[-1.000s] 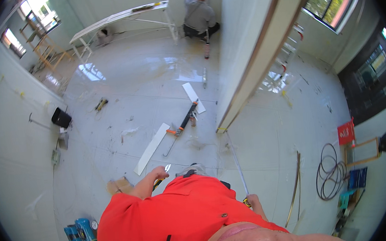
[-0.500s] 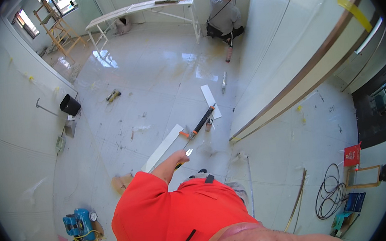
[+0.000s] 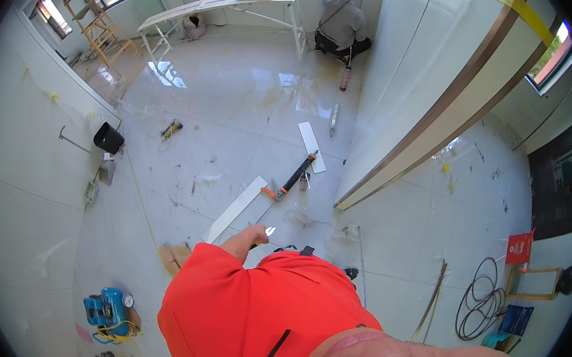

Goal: The person measures a window frame with a tape measure, then cuts a metal strip to length using shears. The person repeats measuring and cutting actions on multiple metal strips on the floor.

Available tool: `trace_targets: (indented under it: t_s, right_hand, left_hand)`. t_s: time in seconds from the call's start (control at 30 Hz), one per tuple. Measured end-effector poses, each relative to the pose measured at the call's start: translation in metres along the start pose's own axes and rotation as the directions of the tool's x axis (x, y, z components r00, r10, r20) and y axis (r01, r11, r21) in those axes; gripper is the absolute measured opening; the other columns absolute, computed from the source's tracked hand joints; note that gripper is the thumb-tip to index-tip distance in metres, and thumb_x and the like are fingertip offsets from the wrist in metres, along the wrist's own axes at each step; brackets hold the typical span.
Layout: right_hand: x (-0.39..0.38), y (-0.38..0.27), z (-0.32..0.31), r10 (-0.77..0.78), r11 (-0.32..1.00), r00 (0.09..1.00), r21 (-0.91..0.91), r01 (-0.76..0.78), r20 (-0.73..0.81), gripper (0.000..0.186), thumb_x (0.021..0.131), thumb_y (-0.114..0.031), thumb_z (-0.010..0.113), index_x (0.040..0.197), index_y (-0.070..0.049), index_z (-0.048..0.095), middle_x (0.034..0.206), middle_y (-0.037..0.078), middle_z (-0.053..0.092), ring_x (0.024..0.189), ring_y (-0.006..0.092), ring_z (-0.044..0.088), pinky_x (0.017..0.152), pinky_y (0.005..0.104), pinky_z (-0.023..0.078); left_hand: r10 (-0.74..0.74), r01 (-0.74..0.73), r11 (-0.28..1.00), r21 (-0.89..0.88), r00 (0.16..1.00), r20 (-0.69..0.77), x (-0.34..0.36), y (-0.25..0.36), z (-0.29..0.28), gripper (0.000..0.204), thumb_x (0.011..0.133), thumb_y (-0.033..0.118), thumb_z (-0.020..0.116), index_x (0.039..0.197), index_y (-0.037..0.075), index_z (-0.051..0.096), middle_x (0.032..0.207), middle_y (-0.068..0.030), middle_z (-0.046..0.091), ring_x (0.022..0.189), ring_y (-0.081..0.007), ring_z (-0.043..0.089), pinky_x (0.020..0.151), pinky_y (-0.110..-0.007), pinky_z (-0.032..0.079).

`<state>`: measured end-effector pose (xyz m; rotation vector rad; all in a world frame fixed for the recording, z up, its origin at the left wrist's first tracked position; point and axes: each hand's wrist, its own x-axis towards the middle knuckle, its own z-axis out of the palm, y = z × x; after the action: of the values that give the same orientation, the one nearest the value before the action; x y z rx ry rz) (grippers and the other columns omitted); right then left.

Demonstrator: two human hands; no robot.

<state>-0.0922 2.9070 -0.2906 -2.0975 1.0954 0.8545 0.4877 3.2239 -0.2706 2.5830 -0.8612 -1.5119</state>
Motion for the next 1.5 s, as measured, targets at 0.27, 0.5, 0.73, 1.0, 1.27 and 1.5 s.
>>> trace_targets:
  t_s: [0.27, 0.5, 0.73, 1.0, 1.27, 1.5]
  right_hand:
    - [0.040, 0.080, -0.043, -0.127, 0.987, 0.986, -0.088, 0.136, 0.104, 0.035, 0.098, -0.030, 0.056, 0.097, -0.008, 0.083, 0.102, 0.021, 0.078, 0.097, 0.0371, 0.076, 0.088, 0.0471, 0.059]
    - [0.101, 0.133, -0.070, -0.343, 0.907, 0.921, -0.190, 0.376, 0.186, 0.036, 0.098, -0.031, 0.055, 0.096, -0.009, 0.083, 0.101, 0.021, 0.078, 0.098, 0.0366, 0.076, 0.089, 0.0464, 0.059]
    - [0.111, 0.068, -0.137, -0.280, 0.958, 0.946, -0.011, 0.285, 0.162, 0.040, 0.099, -0.034, 0.051, 0.097, -0.009, 0.083, 0.097, 0.019, 0.079, 0.096, 0.0359, 0.075, 0.088, 0.0464, 0.057]
    - [0.065, 0.093, -0.149, -0.023, 1.000, 0.989, 0.020, 0.021, 0.143, 0.037, 0.099, -0.032, 0.056, 0.090, -0.007, 0.082, 0.099, 0.019, 0.079, 0.096, 0.0354, 0.075, 0.089, 0.0467, 0.057]
    - [0.030, 0.284, -0.038, 0.018, 0.957, 0.976, -0.286, 0.047, 0.219, 0.043, 0.102, -0.043, 0.057, 0.115, -0.009, 0.080, 0.119, 0.019, 0.076, 0.110, 0.0390, 0.074, 0.096, 0.0470, 0.058]
    - [-0.035, 0.334, -0.030, 0.278, 0.874, 0.955, 0.441, -0.205, -0.107, 0.044, 0.099, -0.035, 0.050, 0.093, -0.003, 0.080, 0.102, 0.026, 0.076, 0.097, 0.0427, 0.073, 0.087, 0.0499, 0.056]
  left_hand:
    - [-0.149, 0.137, 0.980, -0.143, 0.986, -0.078, -0.036, 0.048, 0.013, 0.044, 0.076, 0.032, 0.076, 0.106, 0.001, 0.080, 0.105, -0.0218, 0.079, 0.094, -0.0357, 0.076, 0.085, -0.046, 0.059]
    - [-0.102, 0.064, 0.965, -0.253, 0.985, -0.139, -0.062, 0.107, 0.037, 0.039, 0.076, 0.033, 0.074, 0.100, 0.002, 0.078, 0.103, -0.0214, 0.077, 0.096, -0.0377, 0.074, 0.085, -0.047, 0.058]
    - [-0.208, 0.166, 0.948, -0.272, 0.969, -0.133, -0.094, 0.071, 0.075, 0.035, 0.075, 0.029, 0.074, 0.097, 0.002, 0.077, 0.092, -0.0201, 0.078, 0.087, -0.0367, 0.075, 0.081, -0.045, 0.058]
    - [-0.336, 0.328, 0.934, -0.140, 0.941, -0.036, -0.104, 0.044, 0.092, 0.036, 0.076, 0.031, 0.077, 0.095, 0.001, 0.079, 0.095, -0.0216, 0.078, 0.090, -0.0357, 0.076, 0.080, -0.044, 0.059]
    - [-0.169, 0.165, 0.983, -0.075, 0.984, -0.051, -0.035, 0.163, 0.058, 0.030, 0.080, 0.028, 0.075, 0.094, 0.001, 0.077, 0.089, -0.0161, 0.079, 0.082, -0.0296, 0.076, 0.078, -0.043, 0.059]
    - [0.072, -0.072, 0.997, 0.010, 0.997, -0.014, 0.059, 0.333, 0.061, 0.029, 0.080, 0.026, 0.075, 0.090, -0.001, 0.071, 0.083, -0.0157, 0.078, 0.078, -0.0299, 0.077, 0.076, -0.042, 0.060]
